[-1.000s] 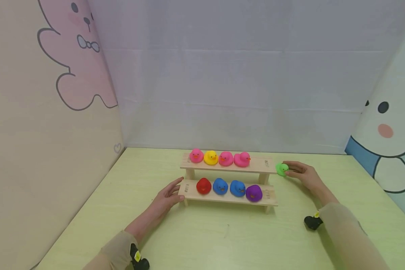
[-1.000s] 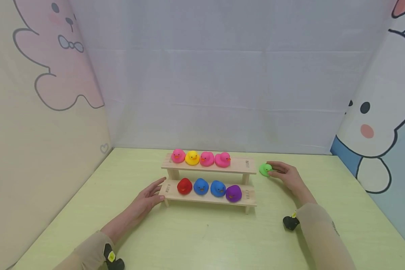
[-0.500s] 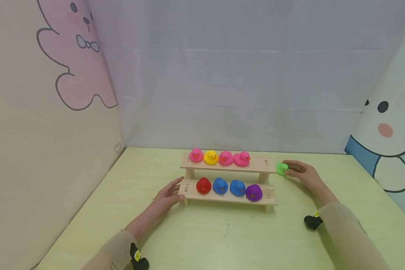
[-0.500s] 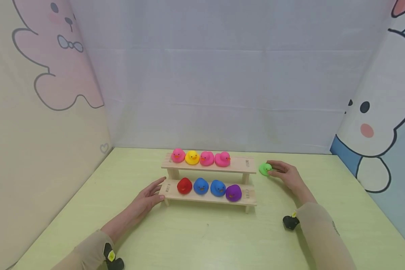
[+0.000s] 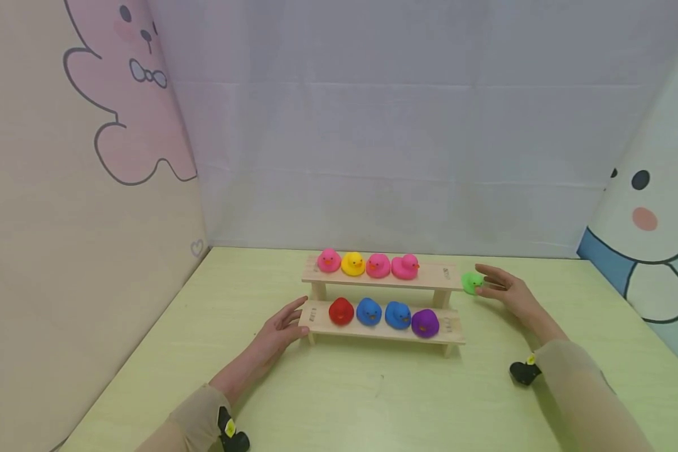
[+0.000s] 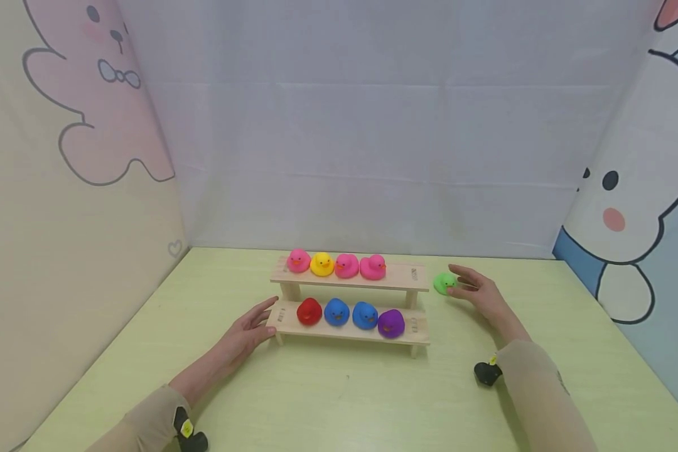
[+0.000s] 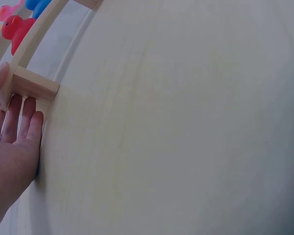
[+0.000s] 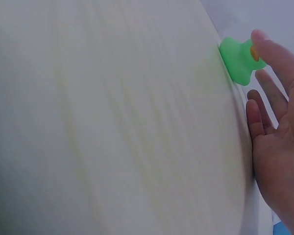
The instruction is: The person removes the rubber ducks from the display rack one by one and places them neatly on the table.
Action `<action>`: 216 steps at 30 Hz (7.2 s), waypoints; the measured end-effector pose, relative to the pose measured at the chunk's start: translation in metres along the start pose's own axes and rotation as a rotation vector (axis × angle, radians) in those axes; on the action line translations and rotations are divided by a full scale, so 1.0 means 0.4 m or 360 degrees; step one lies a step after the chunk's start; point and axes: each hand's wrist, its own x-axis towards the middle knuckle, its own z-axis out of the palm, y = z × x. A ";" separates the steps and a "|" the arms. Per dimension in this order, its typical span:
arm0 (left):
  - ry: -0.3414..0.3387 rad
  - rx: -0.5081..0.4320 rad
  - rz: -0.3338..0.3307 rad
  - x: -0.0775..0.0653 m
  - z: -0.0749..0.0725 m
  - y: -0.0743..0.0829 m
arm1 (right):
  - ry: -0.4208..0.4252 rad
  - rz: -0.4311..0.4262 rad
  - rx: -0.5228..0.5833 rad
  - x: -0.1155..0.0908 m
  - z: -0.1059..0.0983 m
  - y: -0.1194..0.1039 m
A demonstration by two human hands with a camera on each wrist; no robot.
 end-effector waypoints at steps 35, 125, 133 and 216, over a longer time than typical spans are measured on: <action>-0.0041 0.0001 0.0026 0.001 -0.004 -0.008 | 0.0053 -0.0459 -0.0020 0.060 0.027 -0.289; 0.0023 0.0007 -0.0004 0.001 0.001 0.001 | -0.0250 -0.0667 0.0062 0.033 0.167 -0.361; 0.0022 0.0012 -0.0019 0.001 0.002 0.002 | -0.0234 -0.0684 0.0079 0.032 0.168 -0.361; 0.0033 0.0017 -0.0030 0.000 0.003 0.000 | 0.0544 -0.0496 -0.0282 -0.017 -0.080 -0.168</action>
